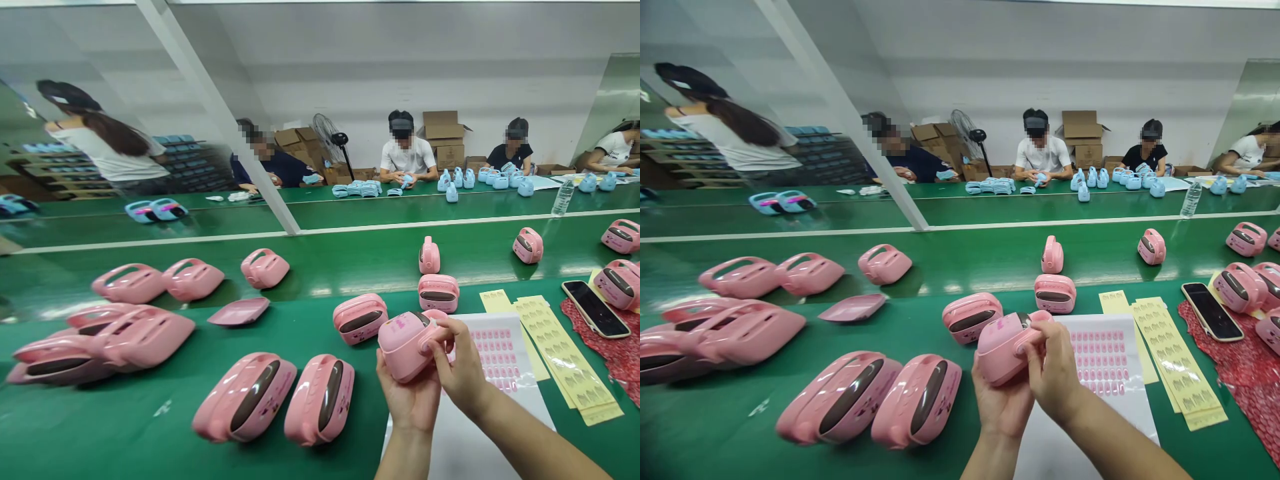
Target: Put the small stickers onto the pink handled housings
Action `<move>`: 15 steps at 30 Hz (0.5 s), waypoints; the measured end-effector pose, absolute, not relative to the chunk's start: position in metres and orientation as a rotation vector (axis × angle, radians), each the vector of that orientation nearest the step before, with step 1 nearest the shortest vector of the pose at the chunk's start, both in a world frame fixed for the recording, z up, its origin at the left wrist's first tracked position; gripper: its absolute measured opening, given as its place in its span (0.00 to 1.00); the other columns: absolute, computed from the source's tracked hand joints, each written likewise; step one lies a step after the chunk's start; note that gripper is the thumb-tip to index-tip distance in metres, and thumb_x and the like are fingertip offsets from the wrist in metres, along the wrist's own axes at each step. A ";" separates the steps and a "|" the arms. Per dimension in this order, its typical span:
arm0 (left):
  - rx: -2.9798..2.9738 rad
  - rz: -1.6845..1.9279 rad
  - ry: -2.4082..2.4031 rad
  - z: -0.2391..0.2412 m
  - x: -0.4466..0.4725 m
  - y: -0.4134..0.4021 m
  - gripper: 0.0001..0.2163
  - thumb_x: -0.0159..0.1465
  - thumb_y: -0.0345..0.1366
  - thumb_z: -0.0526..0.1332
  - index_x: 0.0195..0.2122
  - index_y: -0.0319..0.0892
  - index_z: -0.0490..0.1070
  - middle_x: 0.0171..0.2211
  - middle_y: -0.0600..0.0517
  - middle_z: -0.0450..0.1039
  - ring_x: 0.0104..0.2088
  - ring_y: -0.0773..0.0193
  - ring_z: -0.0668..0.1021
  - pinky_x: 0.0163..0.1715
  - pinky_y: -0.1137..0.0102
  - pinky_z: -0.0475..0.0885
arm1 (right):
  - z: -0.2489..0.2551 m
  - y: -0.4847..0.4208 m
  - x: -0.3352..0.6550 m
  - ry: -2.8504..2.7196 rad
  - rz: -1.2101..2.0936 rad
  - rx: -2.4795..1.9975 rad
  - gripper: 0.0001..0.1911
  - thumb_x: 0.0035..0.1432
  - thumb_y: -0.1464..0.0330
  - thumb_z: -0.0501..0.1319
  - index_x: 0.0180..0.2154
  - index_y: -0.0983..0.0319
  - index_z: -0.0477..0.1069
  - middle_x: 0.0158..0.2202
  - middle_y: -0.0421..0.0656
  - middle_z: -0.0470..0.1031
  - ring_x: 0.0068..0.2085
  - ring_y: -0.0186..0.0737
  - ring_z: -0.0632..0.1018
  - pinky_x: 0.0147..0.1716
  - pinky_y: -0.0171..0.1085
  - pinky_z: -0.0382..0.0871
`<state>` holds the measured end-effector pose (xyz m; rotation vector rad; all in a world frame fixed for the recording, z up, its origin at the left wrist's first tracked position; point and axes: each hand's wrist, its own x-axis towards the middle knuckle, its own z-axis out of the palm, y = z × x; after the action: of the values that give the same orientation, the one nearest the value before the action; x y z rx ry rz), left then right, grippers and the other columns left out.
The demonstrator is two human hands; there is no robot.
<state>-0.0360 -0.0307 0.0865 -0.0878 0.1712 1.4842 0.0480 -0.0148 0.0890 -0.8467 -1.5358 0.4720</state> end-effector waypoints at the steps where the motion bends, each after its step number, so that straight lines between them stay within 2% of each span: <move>1: -0.079 1.484 0.177 0.086 -0.036 -0.030 0.24 0.57 0.44 0.54 0.52 0.38 0.63 0.40 0.42 0.75 0.39 0.57 0.77 0.43 0.66 0.71 | 0.089 -0.013 0.051 -1.545 0.464 -0.887 0.19 0.56 0.71 0.55 0.50 0.57 0.58 0.34 0.44 0.72 0.32 0.42 0.73 0.31 0.42 0.67; 5: -0.019 1.511 0.189 0.079 -0.040 -0.029 0.22 0.59 0.41 0.55 0.53 0.39 0.62 0.43 0.42 0.74 0.41 0.56 0.77 0.42 0.64 0.71 | 0.092 0.006 0.076 -1.479 0.450 -1.150 0.31 0.50 0.61 0.62 0.54 0.60 0.56 0.36 0.45 0.65 0.34 0.44 0.70 0.34 0.45 0.67; 8: 0.162 1.504 0.279 0.074 -0.044 -0.029 0.25 0.57 0.44 0.58 0.56 0.46 0.60 0.45 0.45 0.74 0.46 0.52 0.74 0.45 0.59 0.69 | 0.103 0.019 0.104 -1.364 0.579 -1.259 0.29 0.51 0.59 0.59 0.53 0.60 0.56 0.38 0.45 0.63 0.30 0.39 0.68 0.37 0.47 0.66; 10: 0.405 1.522 0.423 0.072 -0.048 -0.031 0.31 0.52 0.45 0.64 0.57 0.51 0.57 0.48 0.48 0.73 0.49 0.50 0.72 0.47 0.57 0.68 | 0.117 0.022 0.121 -1.350 0.829 -1.187 0.27 0.51 0.59 0.60 0.51 0.59 0.57 0.41 0.45 0.63 0.30 0.35 0.68 0.37 0.45 0.66; 12: 0.762 1.528 0.593 0.072 -0.051 -0.033 0.42 0.42 0.37 0.72 0.59 0.56 0.55 0.51 0.49 0.70 0.51 0.48 0.71 0.48 0.56 0.66 | 0.135 0.019 0.133 -1.393 1.135 -1.014 0.25 0.49 0.62 0.62 0.49 0.57 0.58 0.43 0.44 0.63 0.30 0.33 0.69 0.35 0.41 0.67; 15: 1.306 1.446 0.746 0.076 -0.053 -0.036 0.52 0.32 0.23 0.73 0.58 0.62 0.54 0.53 0.52 0.67 0.52 0.46 0.70 0.51 0.54 0.64 | 0.158 0.009 0.138 -1.483 1.428 -0.772 0.22 0.48 0.66 0.64 0.45 0.56 0.61 0.43 0.42 0.63 0.28 0.30 0.68 0.30 0.36 0.66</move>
<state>-0.0529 -0.0365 0.0762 1.3057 0.7456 1.4457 0.1379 0.0094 0.1584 -0.7717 -1.4833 1.4277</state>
